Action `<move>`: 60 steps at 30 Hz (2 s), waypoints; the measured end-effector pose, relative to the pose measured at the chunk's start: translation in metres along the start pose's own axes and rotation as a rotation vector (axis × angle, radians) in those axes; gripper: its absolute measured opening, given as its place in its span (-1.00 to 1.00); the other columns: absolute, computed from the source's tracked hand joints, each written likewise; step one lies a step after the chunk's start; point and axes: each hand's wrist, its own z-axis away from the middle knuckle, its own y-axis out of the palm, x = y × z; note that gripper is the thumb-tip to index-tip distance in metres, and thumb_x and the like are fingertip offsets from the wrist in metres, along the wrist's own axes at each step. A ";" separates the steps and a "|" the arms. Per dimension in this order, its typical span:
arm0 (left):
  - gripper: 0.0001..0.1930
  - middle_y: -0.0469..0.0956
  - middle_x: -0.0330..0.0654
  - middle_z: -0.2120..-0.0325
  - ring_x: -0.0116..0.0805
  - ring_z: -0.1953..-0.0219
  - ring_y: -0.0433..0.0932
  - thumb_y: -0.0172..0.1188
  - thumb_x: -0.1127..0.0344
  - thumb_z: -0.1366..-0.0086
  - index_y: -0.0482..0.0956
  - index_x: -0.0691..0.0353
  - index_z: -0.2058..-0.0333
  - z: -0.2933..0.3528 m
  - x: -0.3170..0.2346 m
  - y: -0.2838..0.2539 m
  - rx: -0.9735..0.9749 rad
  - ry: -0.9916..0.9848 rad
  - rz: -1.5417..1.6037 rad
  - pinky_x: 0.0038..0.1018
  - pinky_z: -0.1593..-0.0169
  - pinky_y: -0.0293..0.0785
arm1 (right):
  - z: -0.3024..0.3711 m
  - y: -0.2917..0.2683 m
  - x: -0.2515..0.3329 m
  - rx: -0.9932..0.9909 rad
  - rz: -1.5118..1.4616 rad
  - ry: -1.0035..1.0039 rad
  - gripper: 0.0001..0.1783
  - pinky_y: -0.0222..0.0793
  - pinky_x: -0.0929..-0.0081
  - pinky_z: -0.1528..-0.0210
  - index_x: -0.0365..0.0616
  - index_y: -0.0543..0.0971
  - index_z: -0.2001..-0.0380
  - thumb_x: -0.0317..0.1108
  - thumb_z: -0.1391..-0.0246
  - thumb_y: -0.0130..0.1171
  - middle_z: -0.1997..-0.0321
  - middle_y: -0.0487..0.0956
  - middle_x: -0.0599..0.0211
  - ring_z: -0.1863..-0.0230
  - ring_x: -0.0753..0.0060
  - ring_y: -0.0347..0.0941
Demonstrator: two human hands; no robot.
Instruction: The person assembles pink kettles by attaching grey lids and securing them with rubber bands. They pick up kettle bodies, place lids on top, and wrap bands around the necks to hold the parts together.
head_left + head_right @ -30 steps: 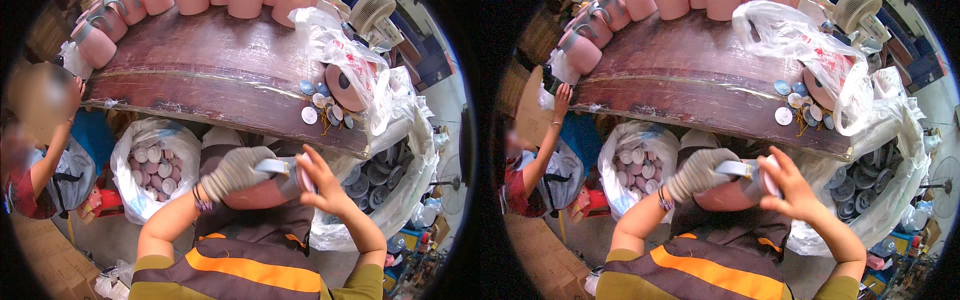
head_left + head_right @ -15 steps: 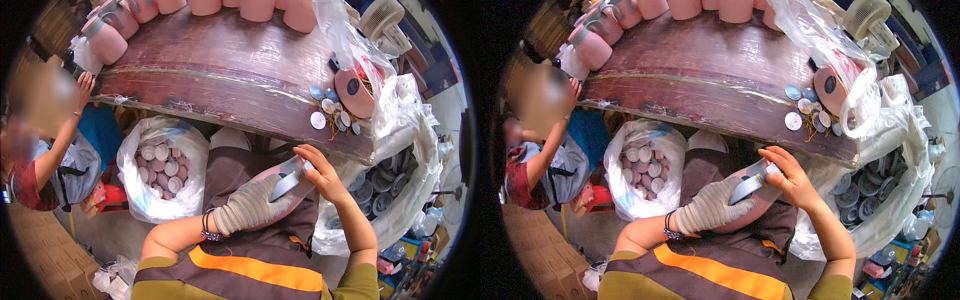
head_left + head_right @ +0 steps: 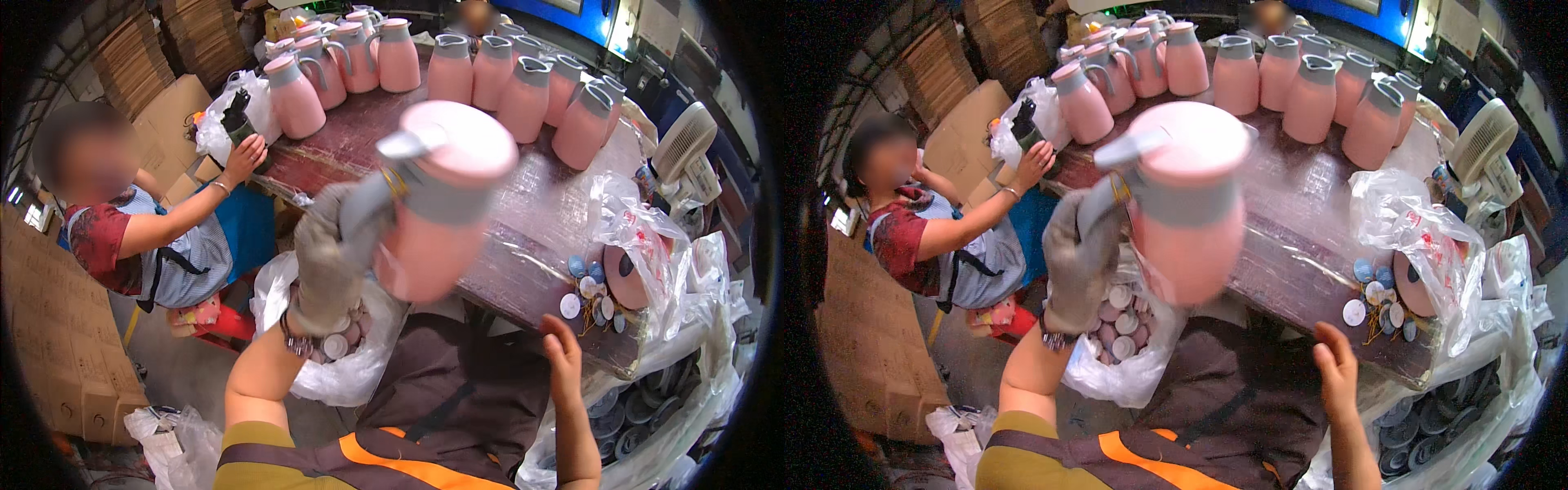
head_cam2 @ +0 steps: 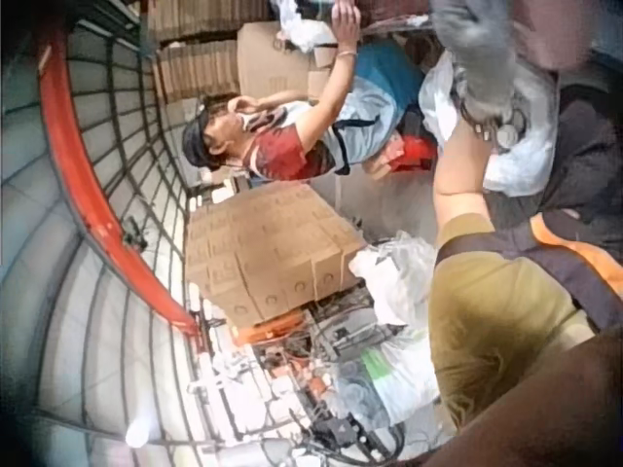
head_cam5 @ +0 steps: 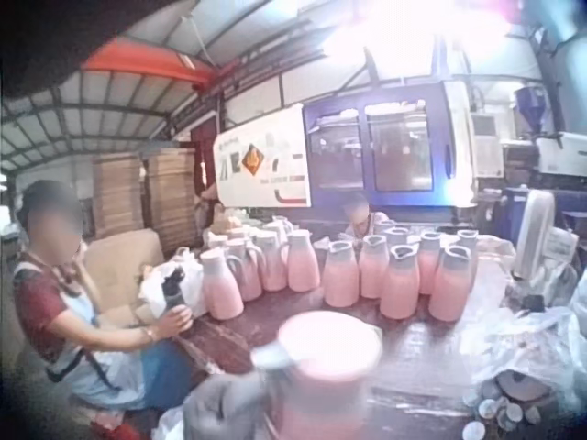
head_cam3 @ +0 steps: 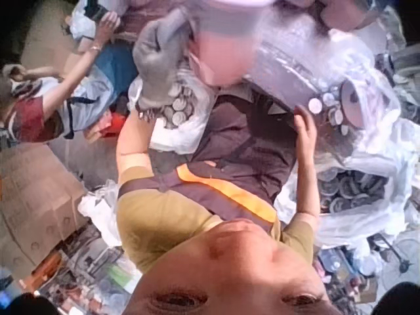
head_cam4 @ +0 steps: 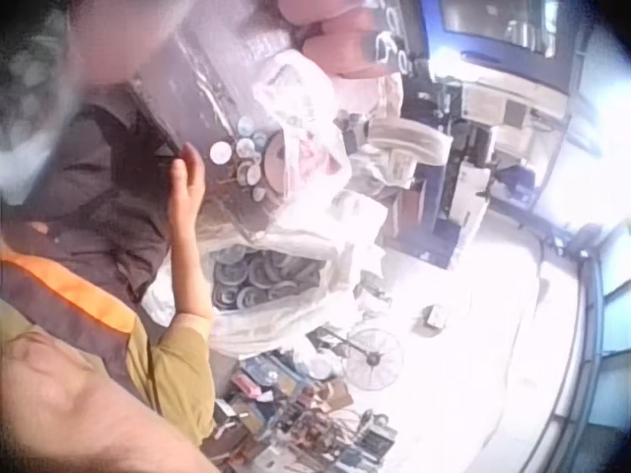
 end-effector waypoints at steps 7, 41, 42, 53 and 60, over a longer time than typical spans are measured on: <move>-0.77 0.49 -0.32 0.45 -0.53 0.40 0.40 0.30 0.27 -0.18 0.48 0.24 0.29 -0.104 0.162 -0.038 -0.395 0.233 -0.310 -0.49 0.26 0.39 | -0.004 0.002 -0.027 -0.099 0.182 -0.110 -0.62 0.18 0.38 -0.20 -0.21 0.50 0.04 -0.35 -0.04 0.17 -0.09 0.43 0.18 -0.15 0.22 0.33; -0.88 0.56 -0.11 0.25 -0.11 0.08 0.49 0.12 0.28 -0.14 0.54 0.15 0.38 -0.097 0.301 -0.050 -0.059 0.157 -1.154 -0.19 -0.04 0.33 | -0.444 0.029 0.103 -0.458 1.029 -0.948 -0.86 0.44 0.21 0.20 -0.11 0.49 0.29 -0.38 -0.05 0.14 0.18 0.52 0.17 0.22 0.02 0.51; -0.88 0.56 -0.10 0.26 -0.11 0.09 0.49 0.12 0.28 -0.14 0.54 0.15 0.38 -0.098 0.302 -0.052 -0.074 0.169 -1.162 -0.19 -0.03 0.33 | -0.416 0.034 0.103 -0.476 0.827 -1.066 -0.85 0.42 0.23 0.20 -0.13 0.49 0.29 -0.39 -0.04 0.17 0.18 0.52 0.17 0.21 0.02 0.49; -0.61 0.49 -0.16 0.13 -0.30 0.08 0.47 0.19 0.25 -0.24 0.45 0.27 0.00 0.006 0.185 0.069 0.575 -0.170 -0.021 -0.37 -0.05 0.36 | -0.110 -0.017 -0.068 -0.099 -0.649 0.257 -0.70 0.26 0.69 0.27 -0.20 0.52 0.27 -0.16 -0.26 0.03 0.35 0.49 0.51 0.29 0.68 0.33; -0.43 0.44 -0.09 -0.01 -0.19 0.00 0.46 0.19 0.06 -0.24 0.29 0.27 -0.10 0.133 0.169 0.073 1.035 -0.406 0.226 -0.31 -0.09 0.39 | 0.006 0.037 -0.094 0.085 -0.935 0.420 -0.70 0.30 0.70 0.24 -0.20 0.53 0.25 -0.16 -0.25 0.05 0.32 0.53 0.45 0.25 0.66 0.39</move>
